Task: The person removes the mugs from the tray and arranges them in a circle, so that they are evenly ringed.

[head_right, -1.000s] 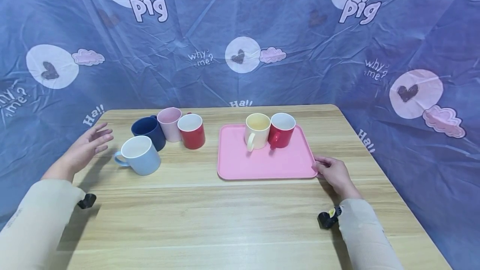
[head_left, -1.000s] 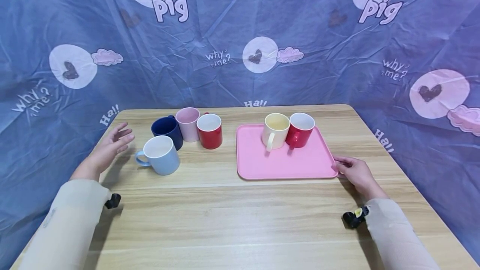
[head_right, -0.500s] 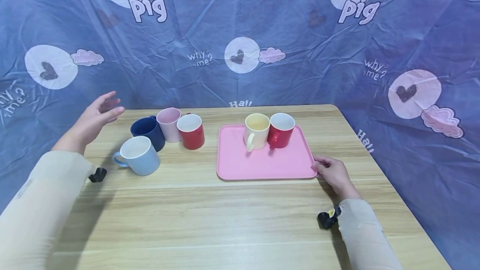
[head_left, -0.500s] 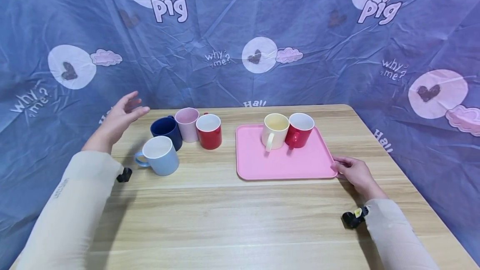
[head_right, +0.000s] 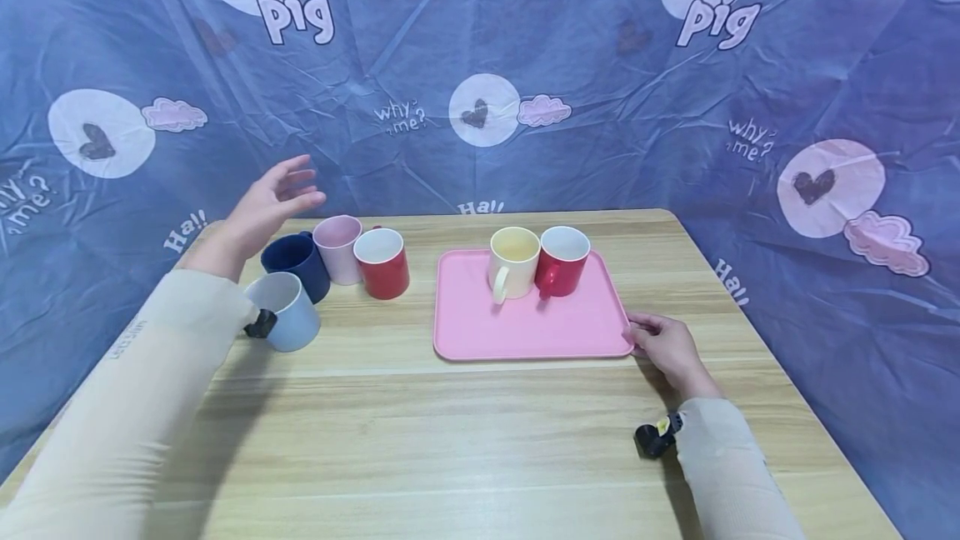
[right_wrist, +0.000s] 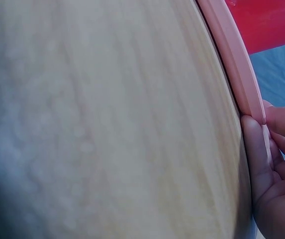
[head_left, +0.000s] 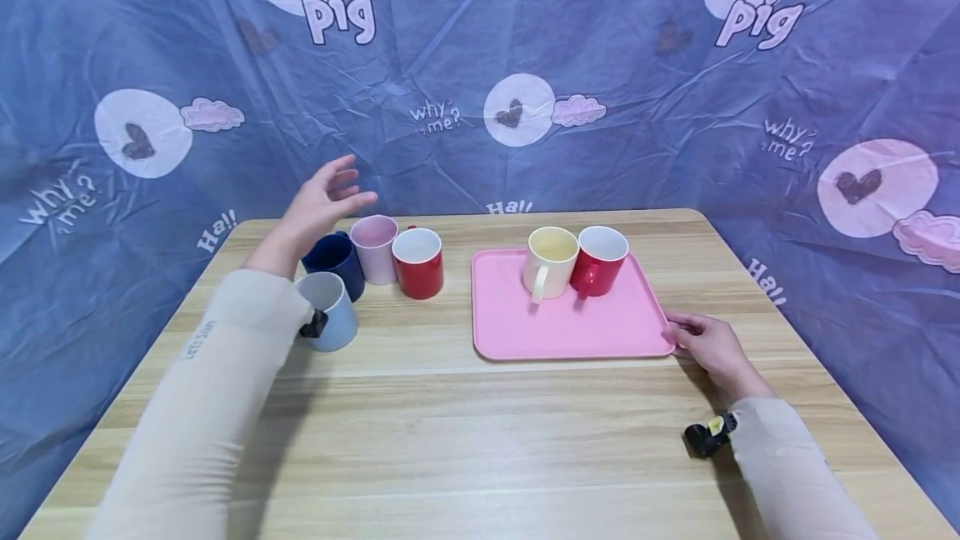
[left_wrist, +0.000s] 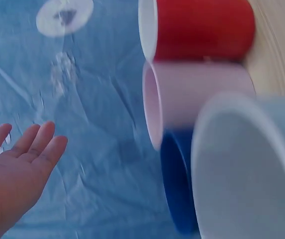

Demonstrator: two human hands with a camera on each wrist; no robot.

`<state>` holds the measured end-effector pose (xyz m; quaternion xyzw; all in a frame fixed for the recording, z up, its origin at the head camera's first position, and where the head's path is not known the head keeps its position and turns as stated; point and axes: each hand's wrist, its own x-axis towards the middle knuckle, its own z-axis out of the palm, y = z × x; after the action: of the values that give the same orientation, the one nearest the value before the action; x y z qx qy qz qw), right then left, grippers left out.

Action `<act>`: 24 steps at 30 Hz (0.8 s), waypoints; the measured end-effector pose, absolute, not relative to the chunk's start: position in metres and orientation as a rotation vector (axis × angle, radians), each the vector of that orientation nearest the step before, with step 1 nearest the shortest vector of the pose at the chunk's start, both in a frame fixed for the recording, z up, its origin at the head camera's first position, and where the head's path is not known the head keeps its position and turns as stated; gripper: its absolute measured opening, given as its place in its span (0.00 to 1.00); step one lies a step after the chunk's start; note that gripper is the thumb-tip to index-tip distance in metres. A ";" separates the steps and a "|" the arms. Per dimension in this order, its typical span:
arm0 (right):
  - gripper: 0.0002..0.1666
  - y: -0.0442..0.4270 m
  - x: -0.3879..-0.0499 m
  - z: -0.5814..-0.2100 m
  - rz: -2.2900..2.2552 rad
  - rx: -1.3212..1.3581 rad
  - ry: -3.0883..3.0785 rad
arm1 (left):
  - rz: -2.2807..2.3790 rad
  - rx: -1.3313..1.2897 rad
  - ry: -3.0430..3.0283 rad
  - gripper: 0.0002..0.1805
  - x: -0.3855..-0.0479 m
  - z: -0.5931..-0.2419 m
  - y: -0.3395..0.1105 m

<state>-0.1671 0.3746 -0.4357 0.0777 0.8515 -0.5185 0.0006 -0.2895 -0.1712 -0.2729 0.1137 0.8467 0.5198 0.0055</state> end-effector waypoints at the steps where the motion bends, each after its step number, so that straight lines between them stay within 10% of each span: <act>1: 0.29 0.375 -0.167 -0.436 -1.625 0.247 2.676 | 1.637 0.365 2.643 0.46 -0.291 -0.274 -0.165; 24: 0.30 0.375 -0.168 -0.437 -1.669 0.250 2.656 | 1.861 0.484 2.375 0.39 -0.285 -0.343 -0.041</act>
<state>-0.1678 0.3749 -0.4374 0.0794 0.8440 -0.5304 -0.0025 -0.2846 -0.0406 -0.3434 0.1583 0.7766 0.6083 0.0428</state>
